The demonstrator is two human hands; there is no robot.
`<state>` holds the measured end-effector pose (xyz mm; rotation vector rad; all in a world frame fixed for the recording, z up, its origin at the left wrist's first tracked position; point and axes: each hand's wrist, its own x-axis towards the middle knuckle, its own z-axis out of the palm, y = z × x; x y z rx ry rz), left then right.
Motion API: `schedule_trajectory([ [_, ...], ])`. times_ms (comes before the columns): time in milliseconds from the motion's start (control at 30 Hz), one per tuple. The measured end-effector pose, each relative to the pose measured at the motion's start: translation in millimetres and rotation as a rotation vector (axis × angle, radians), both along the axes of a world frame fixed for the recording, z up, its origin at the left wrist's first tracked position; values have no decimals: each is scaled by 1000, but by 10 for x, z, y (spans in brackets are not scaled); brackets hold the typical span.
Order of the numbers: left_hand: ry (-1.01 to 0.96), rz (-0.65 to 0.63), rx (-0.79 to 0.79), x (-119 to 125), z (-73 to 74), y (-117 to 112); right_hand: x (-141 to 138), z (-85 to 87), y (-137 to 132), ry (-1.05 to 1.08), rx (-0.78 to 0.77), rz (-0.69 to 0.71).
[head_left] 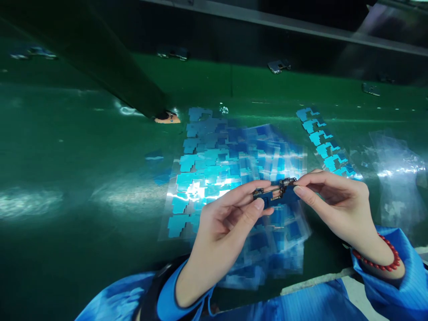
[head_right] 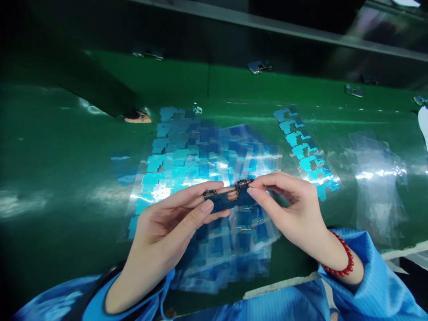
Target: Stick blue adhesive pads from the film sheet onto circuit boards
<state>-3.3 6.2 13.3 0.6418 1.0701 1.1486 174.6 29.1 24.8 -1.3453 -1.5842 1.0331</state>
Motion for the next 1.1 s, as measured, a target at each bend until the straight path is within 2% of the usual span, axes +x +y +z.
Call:
schedule_trajectory([
  [267,-5,2,-21,9,16,6,1,-9,-5,2,-3,4],
  [567,60,-67,62,-46,-78,16,-3,-7,-4,-7,0,2],
  [833,109,-57,76,-50,-92,13,-7,-17,-19,-25,-20,-6],
  [1100,96,-72,94,-61,-99,10,-9,-1,-25,-97,40,15],
])
